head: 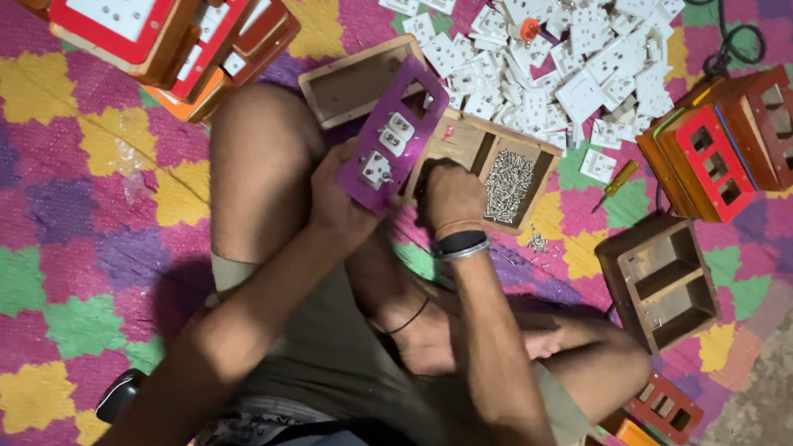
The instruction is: The person sits on a mat and assembles electrical switch plates by inserting white switch modules into colored frames and securing them with screws. They handle multiple frames and switch modules, using a screwdriver to fasten the components together.
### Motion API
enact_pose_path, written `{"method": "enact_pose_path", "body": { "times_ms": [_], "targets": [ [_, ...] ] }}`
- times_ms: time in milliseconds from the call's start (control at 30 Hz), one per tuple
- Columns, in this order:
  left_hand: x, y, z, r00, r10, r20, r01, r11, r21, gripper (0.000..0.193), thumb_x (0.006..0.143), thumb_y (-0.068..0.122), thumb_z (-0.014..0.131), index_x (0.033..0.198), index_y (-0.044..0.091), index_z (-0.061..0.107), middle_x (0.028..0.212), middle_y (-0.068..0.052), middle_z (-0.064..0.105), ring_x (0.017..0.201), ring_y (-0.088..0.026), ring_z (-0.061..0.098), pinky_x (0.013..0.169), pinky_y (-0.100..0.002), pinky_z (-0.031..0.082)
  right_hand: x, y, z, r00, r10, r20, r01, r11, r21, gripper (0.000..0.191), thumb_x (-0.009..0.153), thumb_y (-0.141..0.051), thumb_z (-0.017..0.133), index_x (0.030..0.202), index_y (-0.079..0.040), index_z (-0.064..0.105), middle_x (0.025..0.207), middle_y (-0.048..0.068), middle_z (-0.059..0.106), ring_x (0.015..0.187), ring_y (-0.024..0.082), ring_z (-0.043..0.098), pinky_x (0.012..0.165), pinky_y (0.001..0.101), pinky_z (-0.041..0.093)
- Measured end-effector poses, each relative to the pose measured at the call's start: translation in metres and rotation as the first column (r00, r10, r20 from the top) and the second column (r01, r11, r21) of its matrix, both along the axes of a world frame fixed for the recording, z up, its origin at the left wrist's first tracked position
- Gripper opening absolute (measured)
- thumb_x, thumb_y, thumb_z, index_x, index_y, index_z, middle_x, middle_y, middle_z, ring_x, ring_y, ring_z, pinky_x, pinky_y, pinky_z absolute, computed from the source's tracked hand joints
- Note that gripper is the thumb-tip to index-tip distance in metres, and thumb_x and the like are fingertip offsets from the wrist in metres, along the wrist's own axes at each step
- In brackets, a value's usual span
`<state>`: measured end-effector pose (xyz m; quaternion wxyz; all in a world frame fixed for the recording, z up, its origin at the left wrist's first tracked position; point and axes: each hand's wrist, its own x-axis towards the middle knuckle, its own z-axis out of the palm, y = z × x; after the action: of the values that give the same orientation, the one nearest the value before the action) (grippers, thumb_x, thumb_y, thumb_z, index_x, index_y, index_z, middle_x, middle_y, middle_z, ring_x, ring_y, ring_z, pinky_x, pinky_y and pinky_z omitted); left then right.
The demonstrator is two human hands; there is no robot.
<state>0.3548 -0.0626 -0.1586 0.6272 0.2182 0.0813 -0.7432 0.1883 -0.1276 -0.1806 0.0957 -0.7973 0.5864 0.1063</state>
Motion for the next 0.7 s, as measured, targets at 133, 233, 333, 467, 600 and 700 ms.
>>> {"method": "enact_pose_path", "body": {
  "times_ms": [133,233,333,467,600,700],
  "targets": [
    [0.0,-0.002,0.001,1.0,0.004,0.028,-0.003,1.0,-0.019,0.037,0.1,0.037,0.051,0.118,0.007,0.062,0.097,-0.008,0.07,0.082,-0.024,0.069,0.062,-0.041,0.057,-0.018,-0.004,0.007,0.923,-0.158,0.351,0.139,0.987,0.077,0.013,0.086,-0.018,0.072,0.094,-0.009,0.071,0.084,0.021,0.073,0.081,0.041,0.073,0.072,0.0481,0.059],
    [-0.005,-0.004,-0.002,1.0,-0.011,0.023,0.014,0.995,-0.095,0.037,0.102,0.037,0.052,0.118,0.005,0.061,0.093,-0.01,0.07,0.077,-0.025,0.068,0.061,-0.039,0.056,-0.023,-0.002,0.011,0.92,-0.066,0.386,0.09,0.995,-0.043,0.01,0.091,-0.018,0.068,0.095,-0.01,0.074,0.085,0.019,0.074,0.078,0.04,0.073,0.069,0.0488,0.058],
    [-0.01,-0.007,-0.005,1.0,-0.014,0.027,0.016,0.995,-0.102,0.036,0.101,0.036,0.052,0.117,0.005,0.061,0.091,-0.009,0.069,0.075,-0.025,0.067,0.06,-0.04,0.057,-0.011,0.004,0.005,0.998,0.059,-0.01,-0.06,0.993,-0.098,0.012,0.093,-0.018,0.066,0.092,-0.011,0.076,0.087,0.015,0.076,0.077,0.034,0.075,0.063,0.0443,0.06],
    [-0.007,-0.007,-0.002,0.997,-0.023,0.069,0.031,0.993,-0.116,0.039,0.101,0.036,0.052,0.119,0.003,0.062,0.094,-0.011,0.071,0.076,-0.026,0.068,0.062,-0.04,0.057,0.01,0.007,0.001,0.96,0.169,-0.223,-0.179,0.983,-0.027,0.018,0.091,-0.024,0.067,0.088,-0.01,0.077,0.088,0.012,0.076,0.079,0.026,0.077,0.059,0.0388,0.061],
    [0.001,-0.002,0.003,1.0,-0.022,0.014,0.022,0.999,0.028,0.036,0.098,0.033,0.052,0.12,0.007,0.061,0.098,-0.009,0.072,0.082,-0.024,0.071,0.06,-0.04,0.056,0.011,0.001,0.012,0.981,0.117,-0.158,-0.096,0.986,0.135,0.025,0.082,-0.033,0.077,0.089,-0.009,0.078,0.09,0.015,0.076,0.083,0.03,0.076,0.067,0.0406,0.06],
    [0.002,-0.001,0.006,1.0,-0.003,-0.016,0.003,1.0,-0.016,0.037,0.099,0.033,0.052,0.123,0.007,0.061,0.101,-0.008,0.071,0.086,-0.022,0.07,0.063,-0.04,0.057,0.006,-0.005,0.023,0.999,0.032,-0.031,-0.03,0.997,0.073,0.028,0.078,-0.03,0.08,0.091,-0.006,0.077,0.087,0.019,0.074,0.08,0.034,0.074,0.066,0.0425,0.059]
  ]
}}
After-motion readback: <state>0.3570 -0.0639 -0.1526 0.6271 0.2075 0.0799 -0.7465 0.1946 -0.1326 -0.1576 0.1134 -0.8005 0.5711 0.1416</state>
